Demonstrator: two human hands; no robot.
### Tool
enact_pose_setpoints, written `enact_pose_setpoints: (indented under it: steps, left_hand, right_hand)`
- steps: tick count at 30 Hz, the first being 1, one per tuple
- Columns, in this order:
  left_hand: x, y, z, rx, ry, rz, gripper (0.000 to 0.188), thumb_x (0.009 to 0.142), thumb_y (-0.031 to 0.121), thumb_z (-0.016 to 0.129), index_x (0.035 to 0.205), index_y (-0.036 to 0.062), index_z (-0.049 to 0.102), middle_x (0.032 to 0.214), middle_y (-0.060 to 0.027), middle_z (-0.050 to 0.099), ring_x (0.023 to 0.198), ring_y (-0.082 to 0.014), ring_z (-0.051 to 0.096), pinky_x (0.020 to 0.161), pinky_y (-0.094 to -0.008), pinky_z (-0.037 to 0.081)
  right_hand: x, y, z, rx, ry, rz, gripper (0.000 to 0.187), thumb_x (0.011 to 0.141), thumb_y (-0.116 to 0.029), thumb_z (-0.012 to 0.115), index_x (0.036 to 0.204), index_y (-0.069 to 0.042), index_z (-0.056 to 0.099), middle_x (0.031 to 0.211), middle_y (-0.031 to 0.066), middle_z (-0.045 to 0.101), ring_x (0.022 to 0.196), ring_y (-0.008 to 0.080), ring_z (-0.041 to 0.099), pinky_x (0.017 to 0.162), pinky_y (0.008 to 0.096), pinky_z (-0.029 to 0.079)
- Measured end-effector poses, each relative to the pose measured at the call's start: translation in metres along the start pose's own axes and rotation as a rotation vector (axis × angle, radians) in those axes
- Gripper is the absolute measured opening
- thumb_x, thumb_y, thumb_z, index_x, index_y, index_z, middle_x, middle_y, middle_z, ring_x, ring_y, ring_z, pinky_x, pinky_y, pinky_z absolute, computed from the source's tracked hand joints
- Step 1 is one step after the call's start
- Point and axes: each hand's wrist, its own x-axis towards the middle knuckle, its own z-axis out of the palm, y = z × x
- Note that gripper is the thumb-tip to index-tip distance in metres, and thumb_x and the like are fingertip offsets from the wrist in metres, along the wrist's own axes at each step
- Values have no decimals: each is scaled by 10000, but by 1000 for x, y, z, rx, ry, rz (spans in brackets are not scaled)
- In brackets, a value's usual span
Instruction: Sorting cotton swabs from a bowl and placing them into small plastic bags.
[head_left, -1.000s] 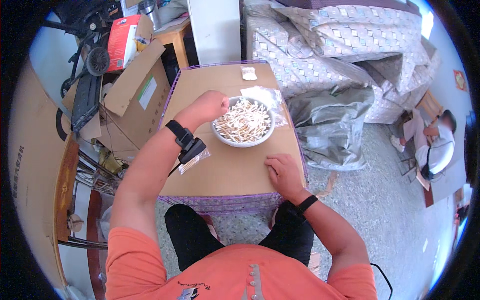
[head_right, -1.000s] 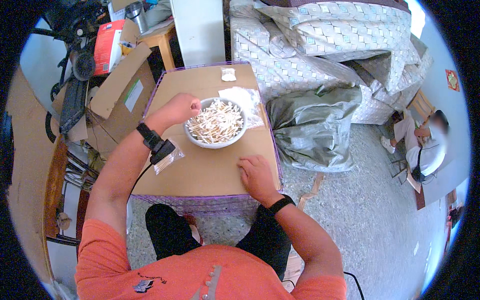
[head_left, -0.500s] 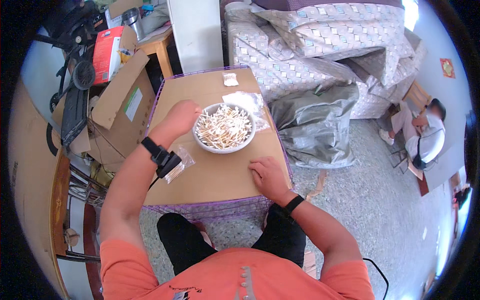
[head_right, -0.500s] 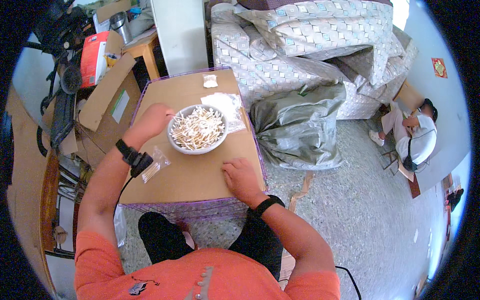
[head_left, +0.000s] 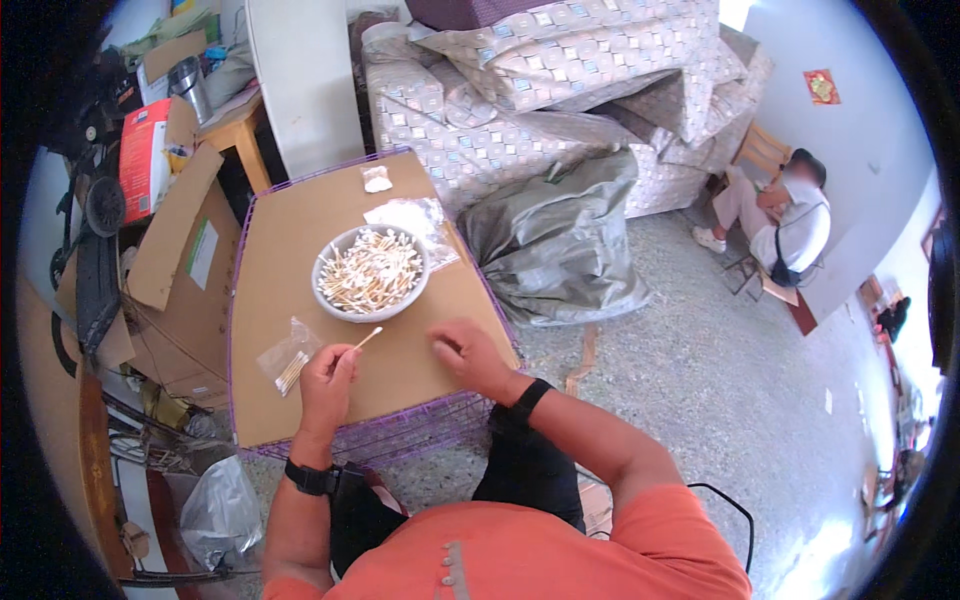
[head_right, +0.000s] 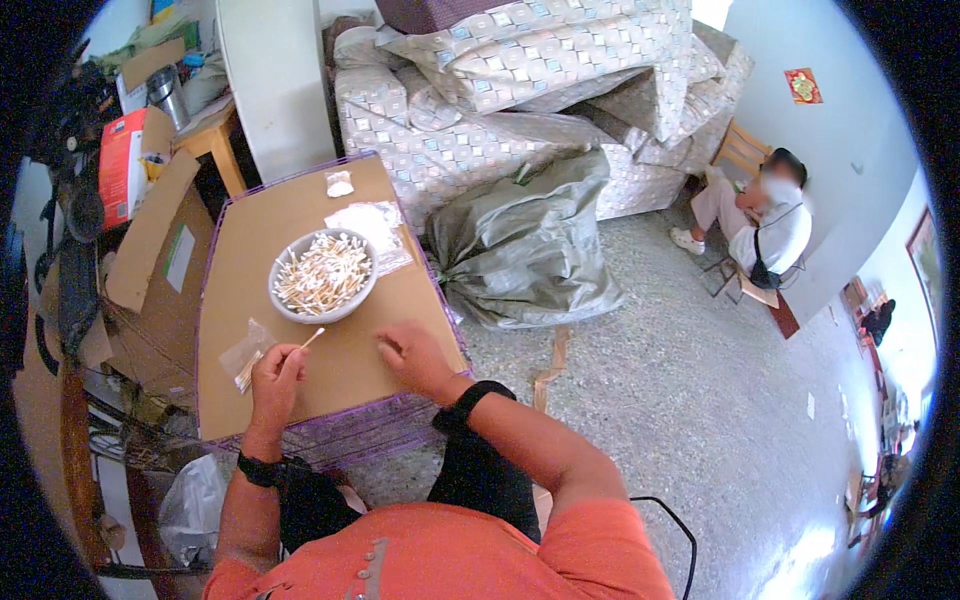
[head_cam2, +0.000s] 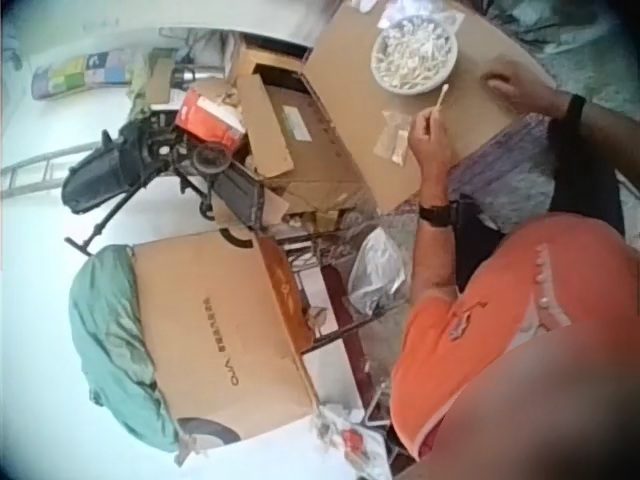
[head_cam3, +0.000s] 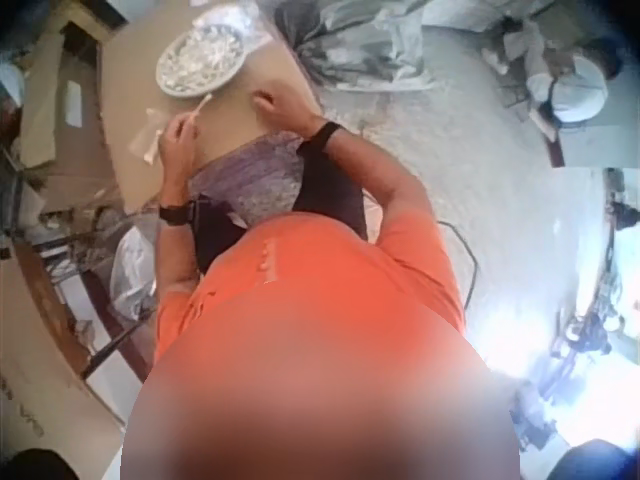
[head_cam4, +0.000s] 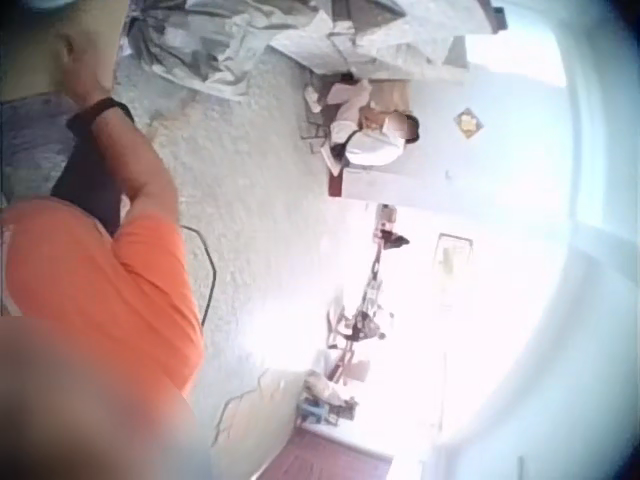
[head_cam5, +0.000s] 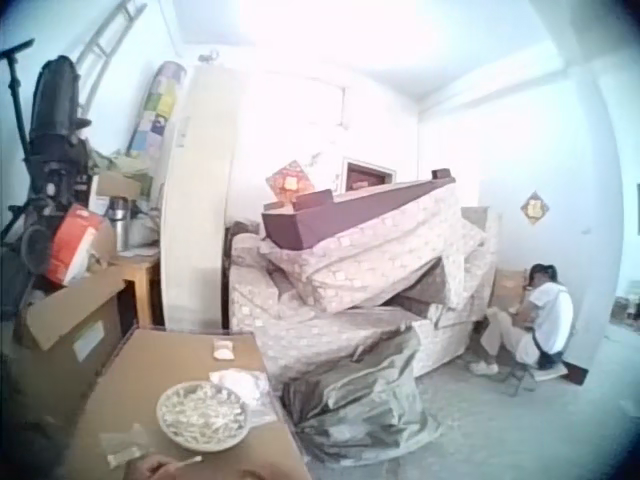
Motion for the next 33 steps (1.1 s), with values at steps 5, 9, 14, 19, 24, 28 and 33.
enact_pose_setpoints:
  steps: [5, 9, 14, 19, 24, 28, 33]
  left_hand:
    - [-4, -41, 1, -183, 67, -40, 116, 954, 105, 596, 929, 4, 647, 706, 20, 556, 611, -46, 491, 549, -203, 405]
    - [-6, -42, -2, -205, 31, -213, 117, 963, 112, 590, 940, 6, 636, 699, 22, 553, 598, -41, 482, 541, -195, 400]
    - [-13, -43, 4, -165, 62, 4, 118, 964, 112, 588, 953, 4, 635, 709, 15, 564, 616, -40, 496, 555, -193, 413]
    - [-14, -28, 3, -66, -3, 2, 124, 953, 103, 596, 948, -13, 639, 725, 15, 566, 641, -46, 508, 576, -202, 424]
    - [-18, -38, 1, -120, 51, -9, 126, 947, 103, 602, 941, -17, 639, 728, 14, 564, 651, -48, 512, 582, -206, 424]
    - [-15, -35, 3, -116, 18, 14, 129, 948, 103, 602, 941, -20, 639, 731, 19, 562, 658, -44, 515, 588, -208, 429]
    - [-16, -29, 1, -164, 31, -21, 116, 947, 92, 604, 946, -18, 642, 741, 23, 566, 658, -43, 517, 589, -202, 432]
  right_hand:
    - [4, -149, -45, 211, -110, -521, 265, 927, -128, 532, 1171, -58, 611, 1142, 125, 618, 1091, 312, 584, 969, 426, 444]
    - [11, -246, -81, 395, -253, -1041, 242, 945, -174, 515, 1111, -26, 613, 1108, 103, 618, 1064, 278, 595, 965, 458, 442]
    - [-11, -316, -77, 665, 67, -1094, 226, 939, -203, 592, 791, -65, 694, 753, 20, 666, 734, 215, 646, 897, 433, 466]
    - [-8, -328, -35, 815, 787, -1121, 154, 872, -115, 626, 743, -59, 688, 709, 40, 660, 708, 205, 643, 745, 398, 523]
    - [-37, -317, -90, 526, 454, -851, 65, 817, -123, 675, 765, -85, 677, 750, 12, 666, 781, 191, 641, 790, 382, 512]
    - [-36, -324, -76, 407, 586, -983, 88, 735, -130, 719, 739, -95, 639, 753, 1, 650, 811, 167, 618, 821, 369, 499]
    - [10, -304, -54, 415, 448, -1385, 111, 812, -122, 658, 851, -20, 675, 825, 44, 652, 814, 203, 624, 798, 384, 506]
